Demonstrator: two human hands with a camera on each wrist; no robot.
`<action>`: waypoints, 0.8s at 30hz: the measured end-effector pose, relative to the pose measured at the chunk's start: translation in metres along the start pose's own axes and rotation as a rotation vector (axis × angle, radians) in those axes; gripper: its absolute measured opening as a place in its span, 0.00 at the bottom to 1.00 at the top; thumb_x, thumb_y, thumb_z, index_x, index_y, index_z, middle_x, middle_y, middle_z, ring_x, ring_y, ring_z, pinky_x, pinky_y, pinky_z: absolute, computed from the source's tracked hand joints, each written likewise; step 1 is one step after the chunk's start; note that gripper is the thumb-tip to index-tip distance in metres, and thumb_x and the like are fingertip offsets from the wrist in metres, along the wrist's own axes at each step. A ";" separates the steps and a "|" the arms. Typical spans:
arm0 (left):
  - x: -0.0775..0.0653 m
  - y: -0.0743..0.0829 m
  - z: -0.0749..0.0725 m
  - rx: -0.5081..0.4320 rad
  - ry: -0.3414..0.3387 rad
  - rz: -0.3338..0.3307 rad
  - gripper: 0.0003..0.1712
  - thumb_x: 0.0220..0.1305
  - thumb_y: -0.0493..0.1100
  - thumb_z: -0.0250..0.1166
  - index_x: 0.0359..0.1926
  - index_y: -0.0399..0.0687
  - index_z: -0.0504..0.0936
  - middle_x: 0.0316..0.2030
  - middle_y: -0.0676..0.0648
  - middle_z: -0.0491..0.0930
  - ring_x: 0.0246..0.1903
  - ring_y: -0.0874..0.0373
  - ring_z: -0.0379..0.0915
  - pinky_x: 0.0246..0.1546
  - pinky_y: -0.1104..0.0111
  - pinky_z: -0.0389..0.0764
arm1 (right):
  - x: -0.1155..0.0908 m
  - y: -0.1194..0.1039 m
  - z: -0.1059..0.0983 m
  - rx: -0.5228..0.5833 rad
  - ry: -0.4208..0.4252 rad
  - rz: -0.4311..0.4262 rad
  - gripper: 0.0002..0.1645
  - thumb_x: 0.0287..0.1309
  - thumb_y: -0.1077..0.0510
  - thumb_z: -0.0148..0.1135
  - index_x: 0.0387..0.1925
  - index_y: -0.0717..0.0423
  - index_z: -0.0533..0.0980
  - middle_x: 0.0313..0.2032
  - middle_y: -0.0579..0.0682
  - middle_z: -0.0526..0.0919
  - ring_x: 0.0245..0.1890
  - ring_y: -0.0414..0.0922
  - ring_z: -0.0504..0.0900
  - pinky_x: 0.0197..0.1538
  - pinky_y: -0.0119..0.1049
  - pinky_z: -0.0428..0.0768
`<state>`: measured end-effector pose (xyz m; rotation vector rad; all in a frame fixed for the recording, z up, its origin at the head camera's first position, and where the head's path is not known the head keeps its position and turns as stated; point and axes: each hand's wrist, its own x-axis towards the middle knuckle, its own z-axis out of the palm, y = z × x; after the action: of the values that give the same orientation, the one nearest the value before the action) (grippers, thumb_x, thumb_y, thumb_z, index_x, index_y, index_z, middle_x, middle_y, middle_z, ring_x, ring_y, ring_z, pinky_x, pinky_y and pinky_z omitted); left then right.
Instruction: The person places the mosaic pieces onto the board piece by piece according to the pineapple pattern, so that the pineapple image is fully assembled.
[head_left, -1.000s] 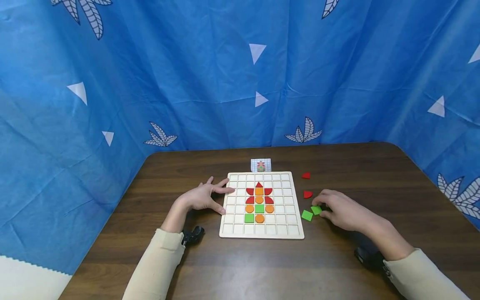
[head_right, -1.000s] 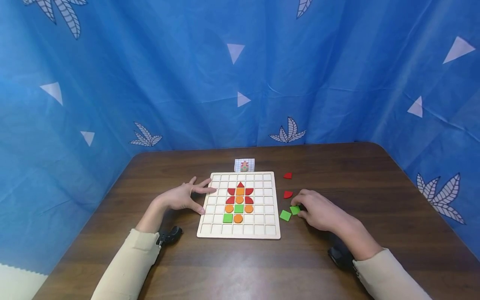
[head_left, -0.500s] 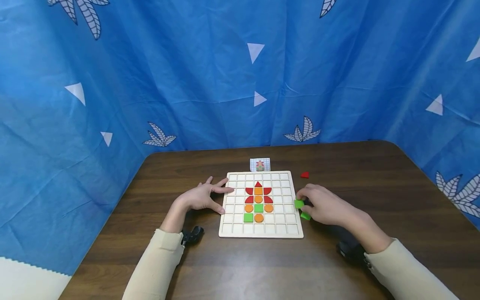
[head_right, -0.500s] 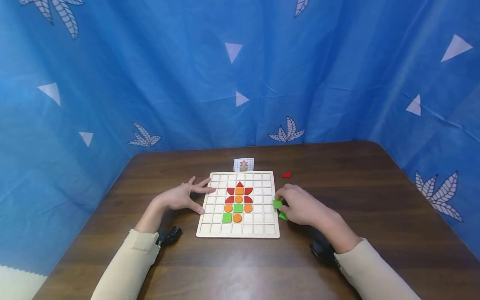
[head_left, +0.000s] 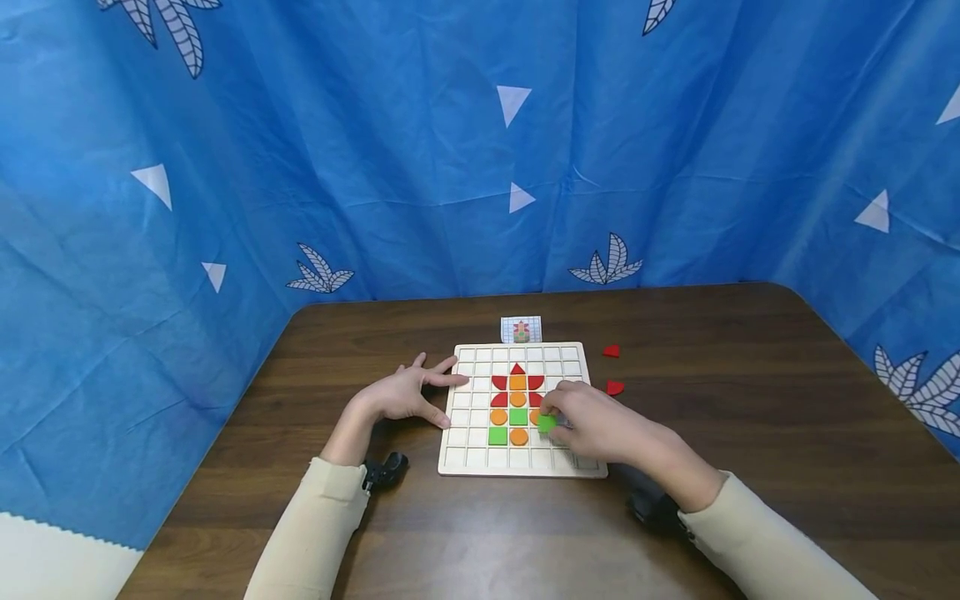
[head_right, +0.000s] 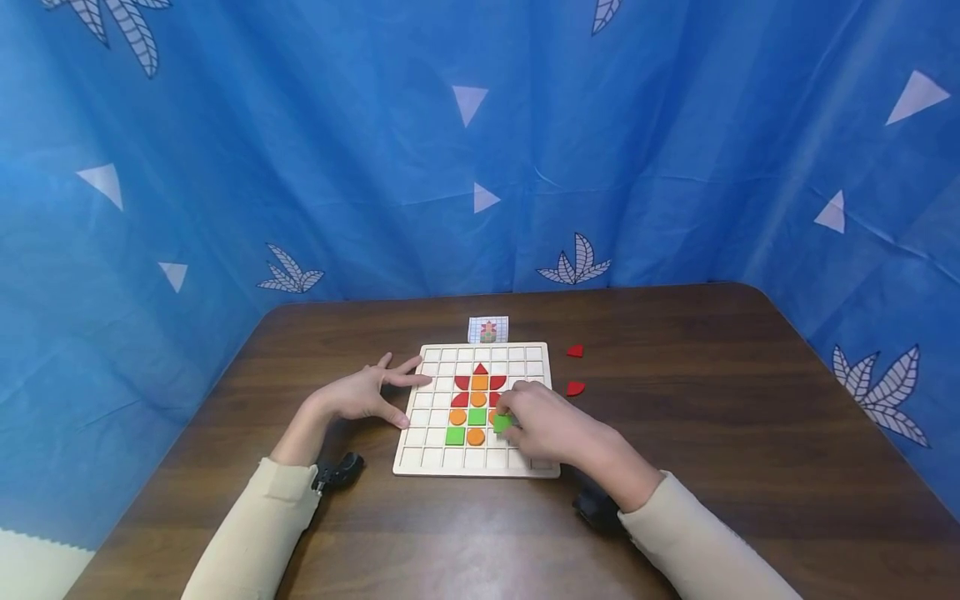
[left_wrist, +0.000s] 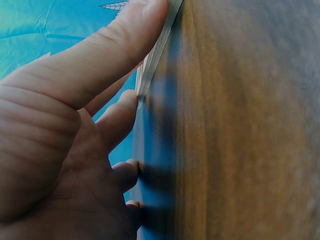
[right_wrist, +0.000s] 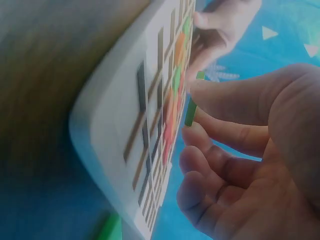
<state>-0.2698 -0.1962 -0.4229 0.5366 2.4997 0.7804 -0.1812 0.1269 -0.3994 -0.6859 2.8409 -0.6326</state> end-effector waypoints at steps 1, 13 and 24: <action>0.000 0.000 0.000 -0.004 0.002 -0.003 0.44 0.50 0.55 0.81 0.70 0.73 0.76 0.82 0.58 0.50 0.82 0.37 0.21 0.72 0.25 0.35 | 0.000 -0.002 0.001 -0.001 0.002 -0.010 0.18 0.57 0.57 0.76 0.50 0.53 0.85 0.44 0.45 0.84 0.43 0.41 0.77 0.46 0.37 0.82; -0.002 0.002 -0.001 -0.006 -0.003 0.000 0.44 0.50 0.55 0.81 0.70 0.71 0.76 0.82 0.57 0.50 0.82 0.37 0.21 0.72 0.25 0.34 | 0.001 -0.003 0.012 -0.021 0.008 -0.118 0.11 0.57 0.61 0.74 0.42 0.52 0.84 0.36 0.43 0.82 0.36 0.39 0.74 0.42 0.36 0.80; -0.002 0.003 -0.001 -0.003 -0.010 0.012 0.44 0.51 0.55 0.81 0.70 0.71 0.76 0.82 0.57 0.50 0.82 0.37 0.21 0.73 0.27 0.32 | -0.001 0.002 0.012 -0.026 0.033 -0.153 0.07 0.57 0.59 0.75 0.39 0.49 0.86 0.35 0.41 0.82 0.36 0.38 0.74 0.40 0.34 0.79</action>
<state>-0.2679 -0.1955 -0.4197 0.5539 2.4880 0.7835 -0.1784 0.1249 -0.4110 -0.9118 2.8516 -0.6350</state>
